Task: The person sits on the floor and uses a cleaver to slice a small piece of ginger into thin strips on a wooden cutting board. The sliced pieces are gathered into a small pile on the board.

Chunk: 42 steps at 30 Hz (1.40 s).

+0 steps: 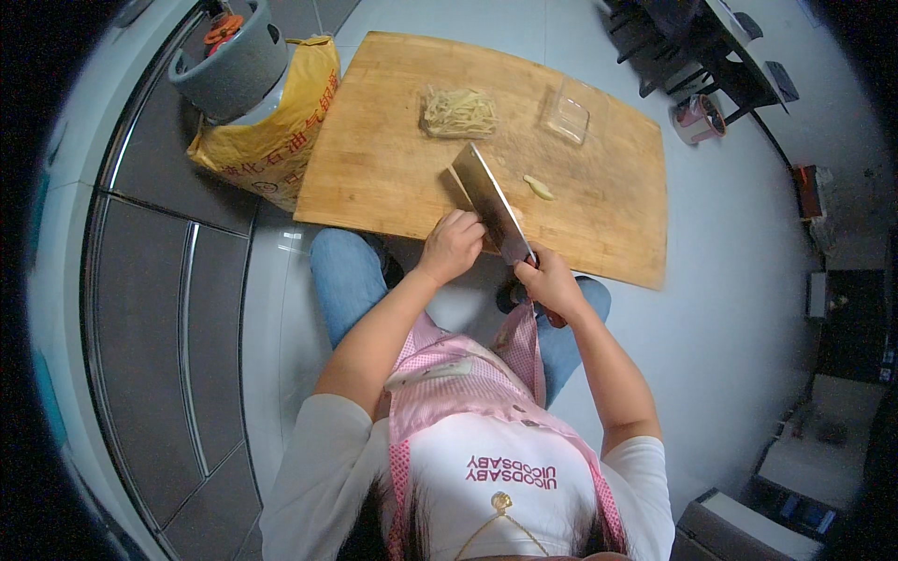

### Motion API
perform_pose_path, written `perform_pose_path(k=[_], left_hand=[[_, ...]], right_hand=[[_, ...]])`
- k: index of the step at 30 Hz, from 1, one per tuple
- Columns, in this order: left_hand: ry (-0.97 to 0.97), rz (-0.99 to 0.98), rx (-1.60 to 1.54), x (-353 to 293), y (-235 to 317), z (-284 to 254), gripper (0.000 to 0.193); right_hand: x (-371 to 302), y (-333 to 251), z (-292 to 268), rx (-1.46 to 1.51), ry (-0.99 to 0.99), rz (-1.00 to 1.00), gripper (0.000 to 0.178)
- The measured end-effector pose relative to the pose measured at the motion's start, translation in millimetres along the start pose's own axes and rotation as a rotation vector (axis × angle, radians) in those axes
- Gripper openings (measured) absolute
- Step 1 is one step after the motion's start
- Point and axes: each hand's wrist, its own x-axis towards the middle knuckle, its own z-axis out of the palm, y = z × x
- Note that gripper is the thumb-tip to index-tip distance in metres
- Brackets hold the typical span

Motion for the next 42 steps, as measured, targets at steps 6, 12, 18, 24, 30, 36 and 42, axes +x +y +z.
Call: perform_pose_path(k=[6, 12, 18, 24, 30, 36, 42], left_hand=[[-0.071, -0.036, 0.026, -2.8, -1.8, -0.5, 0.013], [-0.082, -0.063, 0.033, -4.0, -2.4, 2.0, 0.013], [-0.090, -0.061, 0.042, -5.5, -2.7, 1.2, 0.019], [-0.127, -0.075, 0.067, -6.4, -3.5, 1.3, 0.021], [-0.129, -0.082, 0.069, -6.4, -2.0, 0.3, 0.019], [-0.166, -0.081, 0.075, -3.5, -1.2, -3.2, 0.015], [-0.008, -0.003, 0.020, -0.8, -0.5, -0.6, 0.010]], right_hand=[[-0.5, 0.6, -3.5, -0.034, -0.007, 0.015, 0.014], [-6.9, -1.7, -2.4, -0.082, -0.017, -0.031, 0.018], [-11.4, -11.2, -2.8, -0.130, -0.019, 0.008, 0.021], [-8.7, -10.6, -2.6, -0.145, -0.016, -0.020, 0.021], [-3.1, -14.5, -0.2, -0.121, -0.029, -0.002, 0.020], [5.6, -1.3, 3.8, -0.105, 0.009, -0.027, 0.020], [12.8, 7.1, 3.2, -0.012, -0.002, 0.081, 0.029]])
